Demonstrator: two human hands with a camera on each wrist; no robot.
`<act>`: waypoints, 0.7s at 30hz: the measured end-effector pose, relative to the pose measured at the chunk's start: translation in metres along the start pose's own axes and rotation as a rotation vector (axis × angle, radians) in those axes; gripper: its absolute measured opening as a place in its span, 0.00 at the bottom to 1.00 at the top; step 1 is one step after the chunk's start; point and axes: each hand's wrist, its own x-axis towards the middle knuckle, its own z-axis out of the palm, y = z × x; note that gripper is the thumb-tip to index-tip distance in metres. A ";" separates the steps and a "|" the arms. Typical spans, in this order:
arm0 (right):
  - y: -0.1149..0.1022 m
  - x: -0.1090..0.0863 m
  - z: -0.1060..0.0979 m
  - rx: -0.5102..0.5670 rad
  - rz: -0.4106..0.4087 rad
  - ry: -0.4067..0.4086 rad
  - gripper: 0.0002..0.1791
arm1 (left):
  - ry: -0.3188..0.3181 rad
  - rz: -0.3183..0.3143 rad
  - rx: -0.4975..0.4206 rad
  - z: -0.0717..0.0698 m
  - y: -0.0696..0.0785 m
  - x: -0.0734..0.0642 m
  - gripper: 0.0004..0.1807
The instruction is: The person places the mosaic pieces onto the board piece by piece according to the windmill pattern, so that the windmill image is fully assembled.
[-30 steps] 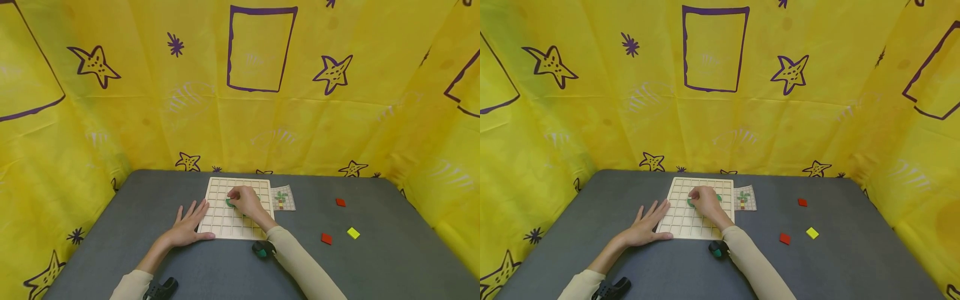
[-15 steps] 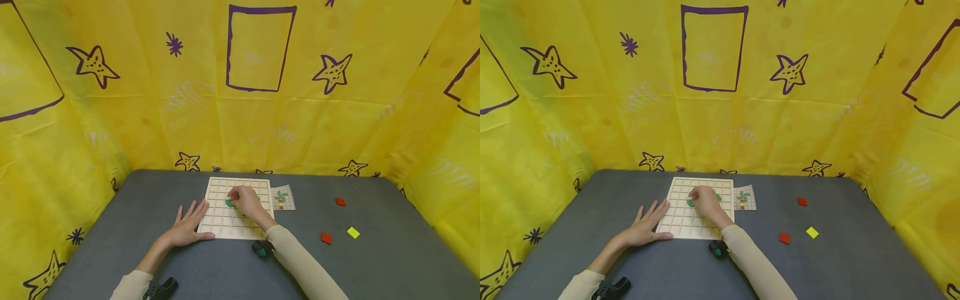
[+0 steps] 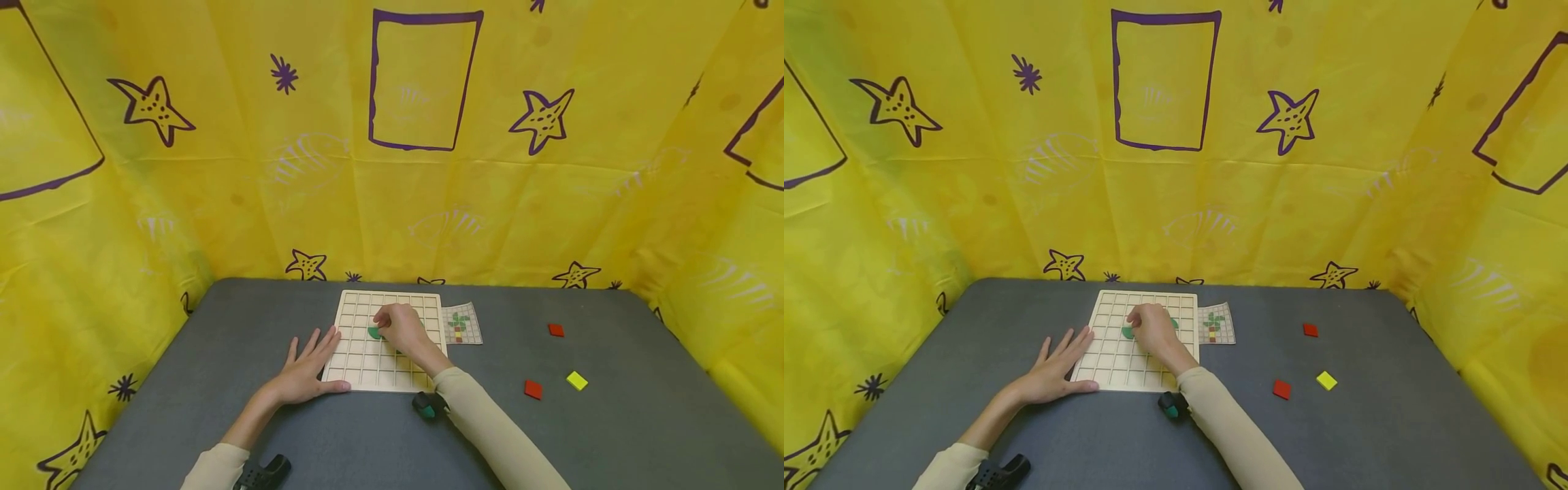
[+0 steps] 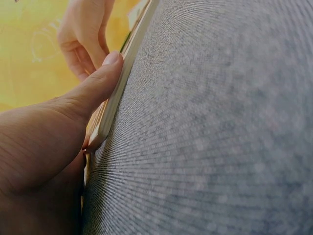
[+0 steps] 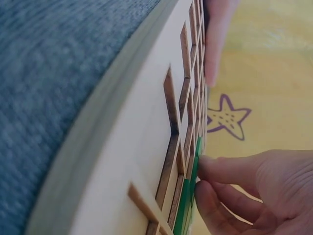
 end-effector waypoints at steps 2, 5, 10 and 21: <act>0.000 -0.001 -0.001 -0.002 -0.001 -0.001 0.07 | -0.001 0.000 -0.003 0.000 0.000 0.000 0.57; 0.002 -0.002 -0.004 -0.001 -0.009 0.001 0.06 | 0.000 0.001 -0.007 0.001 0.001 0.000 0.57; 0.003 -0.006 -0.016 0.008 -0.026 0.012 0.06 | 0.004 -0.002 -0.002 0.000 0.002 -0.002 0.57; 0.019 -0.013 -0.049 0.043 -0.009 0.072 0.08 | 0.006 -0.003 -0.004 0.000 0.002 -0.001 0.57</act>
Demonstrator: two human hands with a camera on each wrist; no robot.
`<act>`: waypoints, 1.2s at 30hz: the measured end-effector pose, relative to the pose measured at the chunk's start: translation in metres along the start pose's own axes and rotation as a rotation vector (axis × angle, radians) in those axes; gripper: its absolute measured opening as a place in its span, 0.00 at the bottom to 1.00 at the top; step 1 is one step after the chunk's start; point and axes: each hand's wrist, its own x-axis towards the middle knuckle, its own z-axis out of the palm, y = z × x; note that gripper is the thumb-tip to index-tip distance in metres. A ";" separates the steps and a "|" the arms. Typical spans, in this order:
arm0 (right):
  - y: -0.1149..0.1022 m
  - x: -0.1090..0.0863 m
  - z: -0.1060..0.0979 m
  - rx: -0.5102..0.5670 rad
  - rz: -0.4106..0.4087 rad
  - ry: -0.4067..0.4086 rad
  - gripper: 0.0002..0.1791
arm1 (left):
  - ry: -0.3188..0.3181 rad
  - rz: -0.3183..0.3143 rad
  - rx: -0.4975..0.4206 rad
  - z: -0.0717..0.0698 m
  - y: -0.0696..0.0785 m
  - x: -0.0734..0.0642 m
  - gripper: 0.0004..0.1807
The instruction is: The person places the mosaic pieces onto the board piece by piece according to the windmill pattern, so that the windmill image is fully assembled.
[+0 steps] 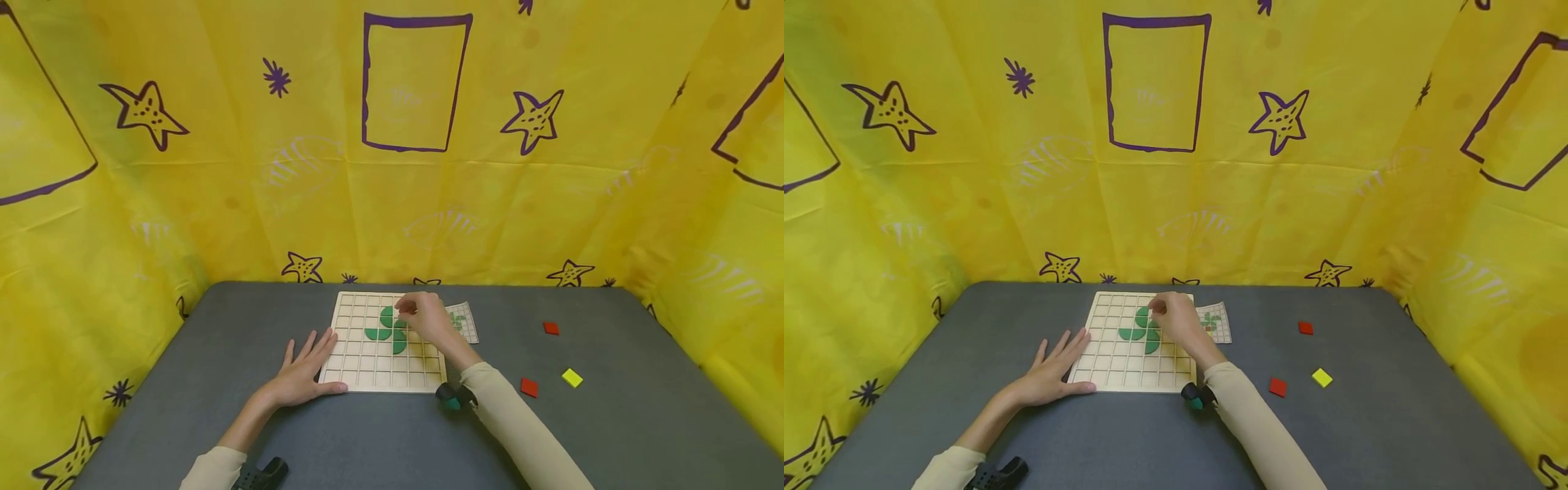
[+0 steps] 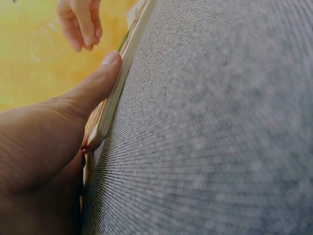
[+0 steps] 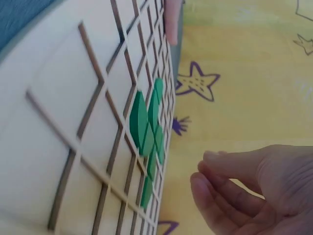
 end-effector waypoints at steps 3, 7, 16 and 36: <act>0.006 -0.001 -0.007 0.008 0.006 -0.005 0.09 | 0.000 -0.006 -0.002 0.001 -0.001 0.000 0.57; 0.013 -0.004 -0.016 0.015 0.021 -0.020 0.10 | -0.005 -0.008 -0.001 0.002 0.000 -0.001 0.57; 0.033 -0.013 -0.038 0.016 0.021 -0.025 0.10 | -0.006 -0.015 -0.008 0.001 0.001 0.000 0.57; 0.075 -0.038 -0.085 -0.009 0.045 0.009 0.12 | -0.014 -0.016 0.007 -0.001 0.000 0.001 0.57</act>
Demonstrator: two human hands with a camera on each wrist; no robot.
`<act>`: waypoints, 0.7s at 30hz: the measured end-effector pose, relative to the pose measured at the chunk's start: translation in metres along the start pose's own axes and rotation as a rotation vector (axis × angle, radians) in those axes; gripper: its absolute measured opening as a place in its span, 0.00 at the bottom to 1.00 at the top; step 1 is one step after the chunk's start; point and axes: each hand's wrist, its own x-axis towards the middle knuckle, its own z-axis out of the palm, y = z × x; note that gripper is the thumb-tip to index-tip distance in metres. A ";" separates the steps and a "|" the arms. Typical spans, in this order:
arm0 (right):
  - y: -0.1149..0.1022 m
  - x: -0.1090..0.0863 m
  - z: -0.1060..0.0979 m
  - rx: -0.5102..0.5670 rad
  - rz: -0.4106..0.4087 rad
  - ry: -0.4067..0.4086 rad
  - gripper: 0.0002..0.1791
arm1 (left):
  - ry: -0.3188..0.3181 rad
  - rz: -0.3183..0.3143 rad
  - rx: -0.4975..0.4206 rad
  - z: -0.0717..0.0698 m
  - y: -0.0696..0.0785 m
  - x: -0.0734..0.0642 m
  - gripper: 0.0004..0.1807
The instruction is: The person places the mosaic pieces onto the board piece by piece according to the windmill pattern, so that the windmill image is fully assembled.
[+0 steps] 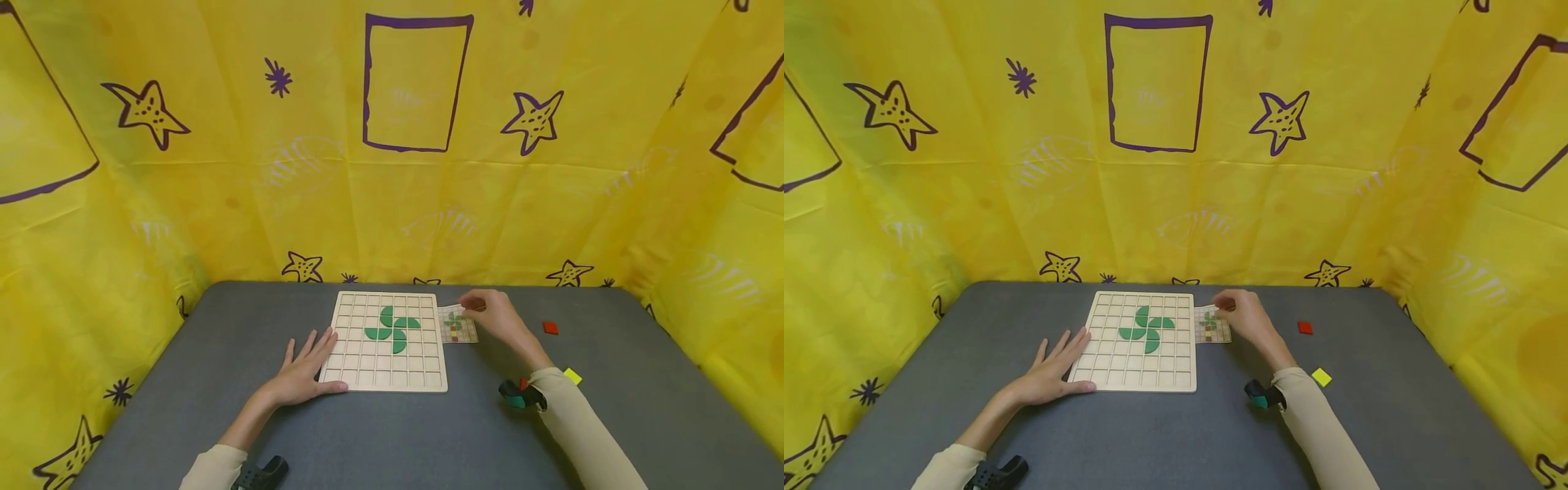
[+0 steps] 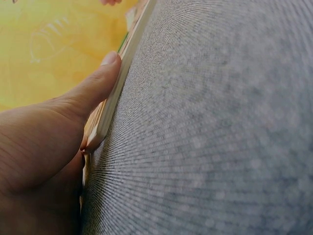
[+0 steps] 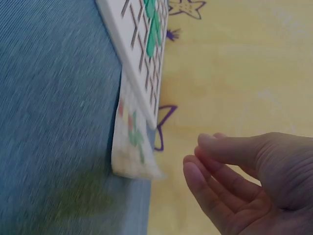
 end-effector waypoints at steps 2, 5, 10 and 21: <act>0.006 -0.002 -0.003 -0.008 0.006 0.005 0.12 | 0.000 -0.002 -0.006 0.000 0.000 0.000 0.57; 0.015 -0.005 -0.008 -0.009 0.034 0.013 0.12 | 0.000 -0.003 -0.014 0.000 0.000 0.000 0.57; 0.026 -0.012 -0.018 -0.019 0.054 0.026 0.12 | 0.001 0.004 -0.008 0.000 0.000 0.000 0.57; 0.046 -0.030 -0.044 -0.092 0.071 0.027 0.13 | 0.008 0.015 -0.016 0.000 0.000 -0.001 0.57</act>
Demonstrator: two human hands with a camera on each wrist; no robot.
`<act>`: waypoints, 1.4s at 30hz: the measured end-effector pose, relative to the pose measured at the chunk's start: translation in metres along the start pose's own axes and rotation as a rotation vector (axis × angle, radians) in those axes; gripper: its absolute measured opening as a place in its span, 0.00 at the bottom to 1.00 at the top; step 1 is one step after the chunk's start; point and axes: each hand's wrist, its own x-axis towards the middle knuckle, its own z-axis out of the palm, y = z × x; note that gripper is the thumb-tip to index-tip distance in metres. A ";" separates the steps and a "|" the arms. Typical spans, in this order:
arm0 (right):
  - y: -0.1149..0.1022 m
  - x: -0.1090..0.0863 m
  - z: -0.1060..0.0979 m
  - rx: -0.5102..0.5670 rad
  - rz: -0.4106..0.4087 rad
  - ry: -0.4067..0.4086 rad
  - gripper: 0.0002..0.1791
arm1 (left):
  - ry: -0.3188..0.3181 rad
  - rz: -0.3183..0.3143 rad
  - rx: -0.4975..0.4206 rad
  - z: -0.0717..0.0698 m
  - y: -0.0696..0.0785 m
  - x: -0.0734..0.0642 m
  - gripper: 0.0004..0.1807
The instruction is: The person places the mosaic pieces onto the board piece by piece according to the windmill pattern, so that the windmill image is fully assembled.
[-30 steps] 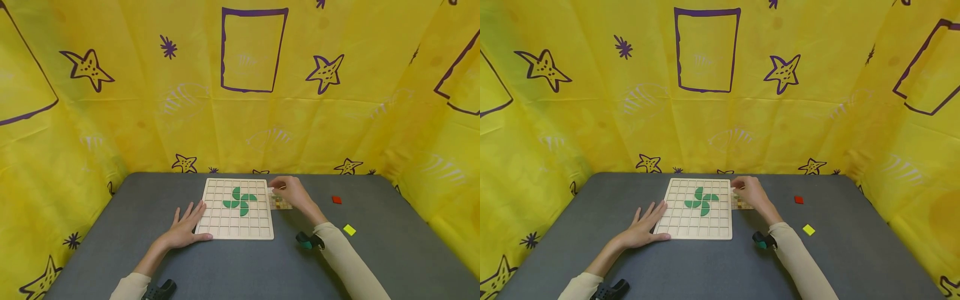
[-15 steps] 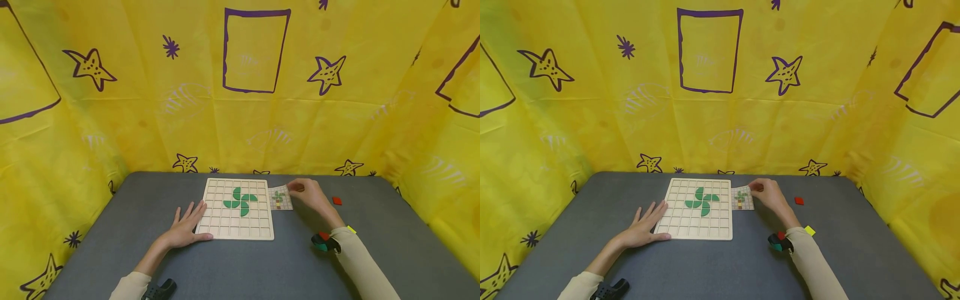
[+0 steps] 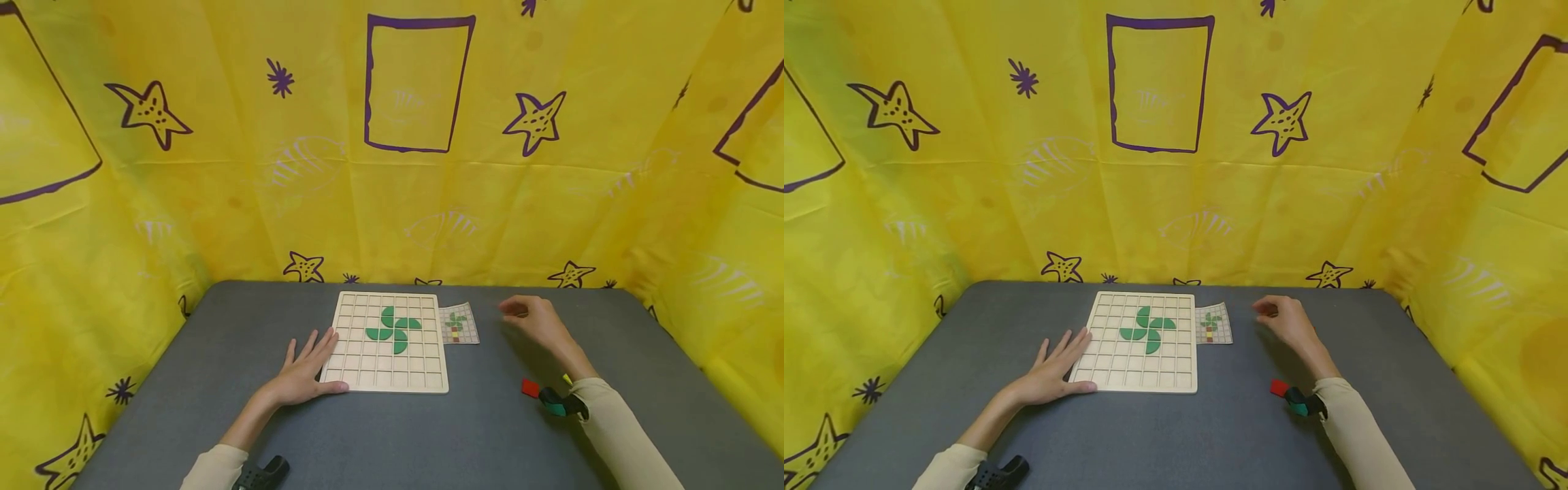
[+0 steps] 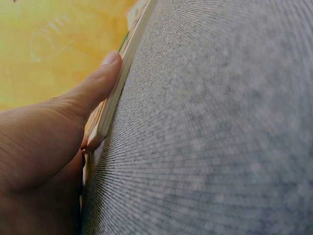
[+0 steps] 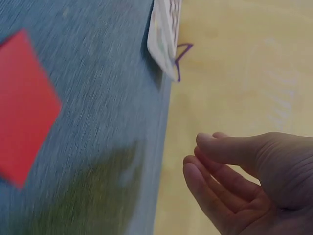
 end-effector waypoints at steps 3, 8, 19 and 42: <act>0.007 -0.004 -0.008 -0.005 0.011 0.002 0.14 | 0.001 0.001 0.001 0.001 0.000 0.000 0.58; 0.018 -0.011 -0.020 -0.008 0.032 0.004 0.14 | -0.006 -0.003 0.007 0.001 0.001 0.000 0.58; 0.048 -0.023 -0.045 -0.028 0.128 -0.003 0.19 | 0.000 -0.003 0.008 0.000 0.001 0.000 0.57; 0.080 -0.035 -0.040 -0.059 0.081 0.023 0.16 | 0.031 0.041 -0.019 0.003 0.000 0.000 0.57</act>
